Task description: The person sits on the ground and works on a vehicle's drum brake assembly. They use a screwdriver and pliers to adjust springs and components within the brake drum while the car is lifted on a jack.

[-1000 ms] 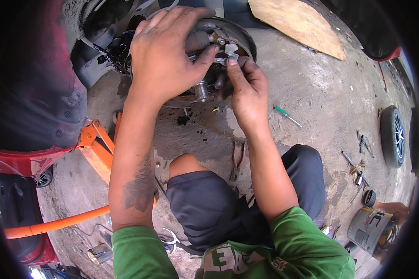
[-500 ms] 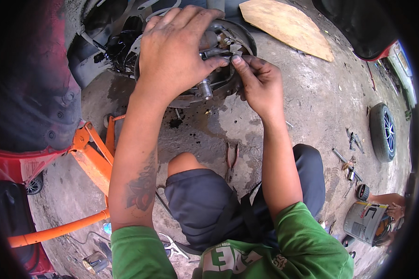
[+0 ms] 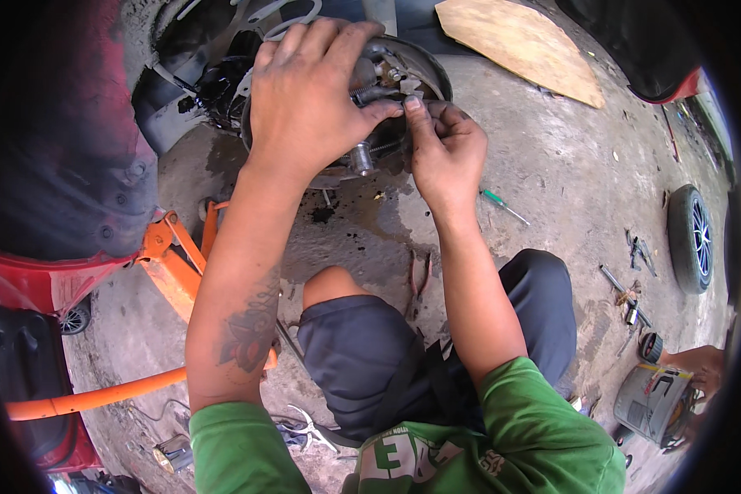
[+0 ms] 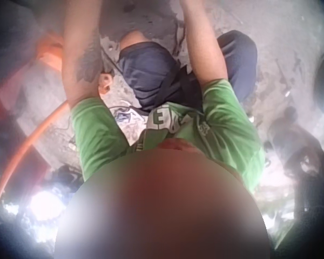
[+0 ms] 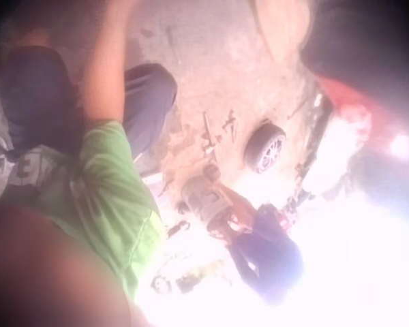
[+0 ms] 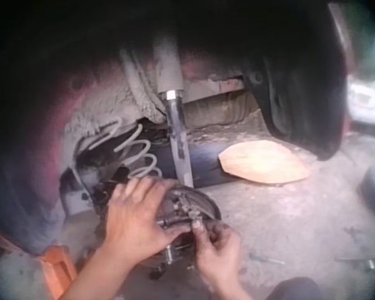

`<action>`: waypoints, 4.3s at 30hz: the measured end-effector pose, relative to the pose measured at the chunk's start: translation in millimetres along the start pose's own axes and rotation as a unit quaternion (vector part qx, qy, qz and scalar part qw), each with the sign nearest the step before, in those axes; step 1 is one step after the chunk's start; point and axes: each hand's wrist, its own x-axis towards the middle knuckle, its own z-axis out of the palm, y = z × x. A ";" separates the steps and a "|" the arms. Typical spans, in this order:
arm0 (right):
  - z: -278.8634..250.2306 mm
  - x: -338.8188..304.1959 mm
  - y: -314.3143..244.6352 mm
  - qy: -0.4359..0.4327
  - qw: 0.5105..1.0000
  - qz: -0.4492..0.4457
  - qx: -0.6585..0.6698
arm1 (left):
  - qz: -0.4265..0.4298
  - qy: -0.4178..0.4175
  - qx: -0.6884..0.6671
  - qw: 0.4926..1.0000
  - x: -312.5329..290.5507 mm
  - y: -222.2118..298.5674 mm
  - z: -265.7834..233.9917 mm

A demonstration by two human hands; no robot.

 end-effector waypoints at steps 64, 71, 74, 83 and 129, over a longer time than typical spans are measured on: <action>24.5 -5.7 8.4 0.062 0.986 -0.001 0.155 | 0.042 -0.046 0.019 0.998 -14.0 -8.7 -9.3; 11.6 -1.7 -1.8 -0.009 0.996 0.019 0.084 | 0.053 -0.006 0.018 0.998 -15.3 -12.0 -6.6; -15.7 9.8 -21.7 -0.103 0.992 0.054 -0.056 | 0.046 -0.033 -0.014 0.998 -19.6 -14.3 -4.3; -47.5 44.7 -38.0 -0.156 0.822 -0.374 -0.401 | 0.138 0.060 -0.013 0.989 -21.6 -15.7 -1.5; -39.4 69.2 26.2 -0.231 0.917 -0.308 -0.100 | 0.114 0.049 -0.002 0.992 -25.5 0.7 3.3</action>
